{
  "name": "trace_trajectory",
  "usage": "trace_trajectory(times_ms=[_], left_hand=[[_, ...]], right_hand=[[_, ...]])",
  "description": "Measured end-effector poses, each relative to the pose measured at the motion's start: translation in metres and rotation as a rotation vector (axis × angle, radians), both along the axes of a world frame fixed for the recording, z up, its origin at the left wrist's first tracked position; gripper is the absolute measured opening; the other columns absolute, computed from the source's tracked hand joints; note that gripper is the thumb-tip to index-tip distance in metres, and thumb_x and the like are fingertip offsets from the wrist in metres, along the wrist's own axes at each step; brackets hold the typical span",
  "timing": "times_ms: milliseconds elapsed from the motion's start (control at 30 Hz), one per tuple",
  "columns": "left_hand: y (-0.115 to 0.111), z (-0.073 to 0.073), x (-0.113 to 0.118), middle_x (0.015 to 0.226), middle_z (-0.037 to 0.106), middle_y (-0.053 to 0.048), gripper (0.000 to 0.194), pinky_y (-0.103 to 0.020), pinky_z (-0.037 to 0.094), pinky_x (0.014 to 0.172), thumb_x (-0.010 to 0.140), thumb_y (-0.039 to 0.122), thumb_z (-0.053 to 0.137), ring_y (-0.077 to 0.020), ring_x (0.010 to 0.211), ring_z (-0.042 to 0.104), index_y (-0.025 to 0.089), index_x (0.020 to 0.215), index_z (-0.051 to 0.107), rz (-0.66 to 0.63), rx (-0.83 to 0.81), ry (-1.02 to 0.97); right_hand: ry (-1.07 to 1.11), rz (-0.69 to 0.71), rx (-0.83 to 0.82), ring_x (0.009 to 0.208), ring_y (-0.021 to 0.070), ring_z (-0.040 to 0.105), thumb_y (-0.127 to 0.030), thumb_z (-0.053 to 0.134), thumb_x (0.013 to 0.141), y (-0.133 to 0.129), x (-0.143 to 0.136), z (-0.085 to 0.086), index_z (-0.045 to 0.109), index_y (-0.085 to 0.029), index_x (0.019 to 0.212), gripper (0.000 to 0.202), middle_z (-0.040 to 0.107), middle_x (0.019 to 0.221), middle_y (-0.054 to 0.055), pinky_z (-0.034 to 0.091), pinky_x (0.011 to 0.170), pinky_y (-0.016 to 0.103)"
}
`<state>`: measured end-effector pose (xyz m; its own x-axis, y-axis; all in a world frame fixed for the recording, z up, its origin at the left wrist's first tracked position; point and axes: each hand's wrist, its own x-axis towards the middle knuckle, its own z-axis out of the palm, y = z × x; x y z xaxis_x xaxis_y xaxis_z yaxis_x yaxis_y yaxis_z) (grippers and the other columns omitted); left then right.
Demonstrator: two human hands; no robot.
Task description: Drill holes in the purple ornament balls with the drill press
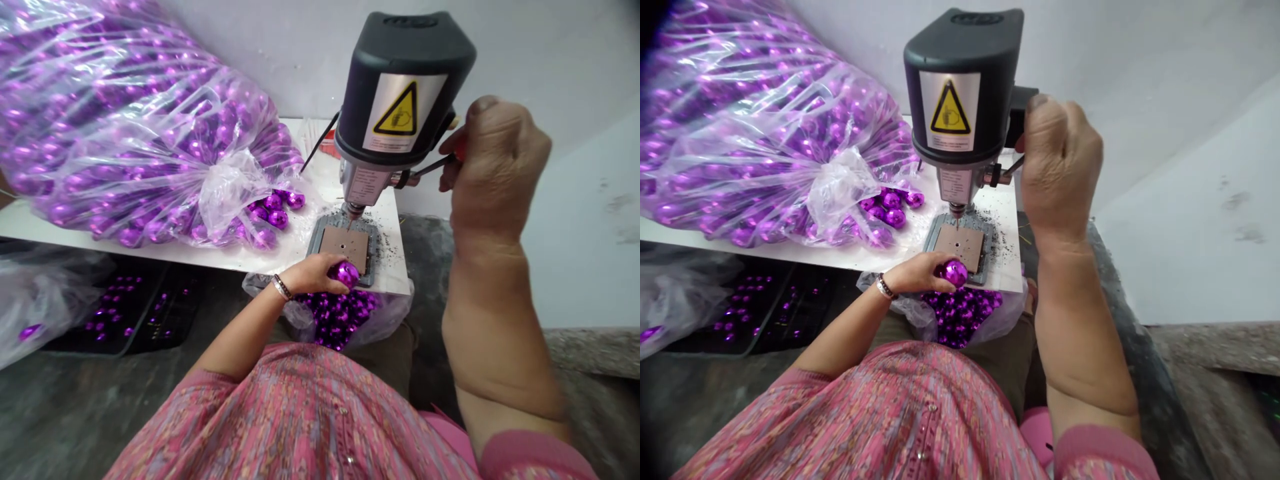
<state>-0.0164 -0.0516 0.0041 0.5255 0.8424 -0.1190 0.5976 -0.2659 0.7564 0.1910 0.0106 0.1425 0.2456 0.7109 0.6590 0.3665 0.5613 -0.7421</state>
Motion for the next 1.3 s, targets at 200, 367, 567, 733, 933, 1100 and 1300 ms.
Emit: trace_trajectory(times_ms=[200,367,567,733,933,1100,1300], left_hand=[[0.019,0.006,-0.031,0.122,0.075,-0.013,0.045,-0.035,0.055,0.091,0.093,0.034,0.066,-0.0226,0.098,0.071,0.017,0.134,0.066,0.306,0.154,0.140],[0.061,0.021,-0.068,0.130,0.070,-0.019,0.040,-0.052,0.044,0.107,0.097,0.022,0.049,-0.0347,0.124,0.060,0.017,0.132,0.066,0.685,0.337,0.618],[0.072,0.003,-0.080,0.138,0.065,-0.020,0.051,-0.058,0.039,0.106,0.084,0.021,0.061,-0.0436,0.129,0.053,0.017,0.135,0.061,0.574,0.296,0.790],[0.060,0.002,-0.074,0.127,0.069,-0.019,0.065,-0.052,0.046,0.102,0.076,0.029,0.075,-0.0365,0.117,0.063,0.016,0.136,0.054,0.636,0.234,0.236],[0.038,-0.002,-0.054,0.091,0.071,-0.004,0.049,-0.027,0.051,0.065,0.081,0.041,0.070,-0.0143,0.069,0.069,0.020,0.121,0.054,0.466,-0.447,-0.763],[0.037,-0.008,-0.034,0.089,0.071,-0.003,0.041,-0.022,0.048,0.061,0.082,0.035,0.072,-0.0103,0.066,0.065,0.018,0.117,0.062,0.477,-0.462,-0.717],[0.045,-0.009,-0.016,0.100,0.071,-0.005,0.045,-0.026,0.052,0.071,0.078,0.033,0.075,-0.0129,0.077,0.063,0.015,0.119,0.069,0.371,-0.136,-0.314]], right_hand=[[0.011,0.034,0.047,0.069,0.0060,0.055,-0.045,0.046,0.092,-0.003,0.001,-0.006,0.057,-0.013,0.073,0.039,0.049,0.063,0.001,0.036,0.060,0.019],[0.023,0.025,0.048,0.070,0.0049,0.054,-0.049,0.047,0.092,-0.005,-0.001,-0.008,0.056,-0.014,0.076,0.040,0.050,0.065,0.000,0.035,0.059,0.018],[0.014,0.017,0.064,0.067,0.0023,0.052,-0.051,0.047,0.095,-0.009,-0.003,-0.009,0.048,-0.014,0.073,0.043,0.050,0.066,-0.002,0.036,0.061,0.017],[-0.012,0.038,0.114,0.066,0.0039,0.051,-0.056,0.047,0.095,-0.009,-0.002,-0.012,0.045,-0.015,0.074,0.046,0.048,0.065,-0.002,0.037,0.062,0.020],[-0.013,0.030,0.144,0.062,0.0059,0.048,-0.074,0.049,0.087,-0.008,-0.004,-0.011,0.041,-0.018,0.071,0.059,0.045,0.064,-0.001,0.034,0.057,0.023],[-0.004,0.021,0.114,0.053,0.0051,0.040,-0.089,0.047,0.072,-0.011,-0.005,-0.011,0.034,-0.020,0.070,0.070,0.044,0.062,-0.002,0.028,0.051,0.025],[-0.028,-0.002,0.105,0.049,0.0046,0.037,-0.087,0.043,0.074,-0.013,-0.005,-0.014,0.036,-0.021,0.073,0.067,0.046,0.064,-0.002,0.024,0.047,0.026]])
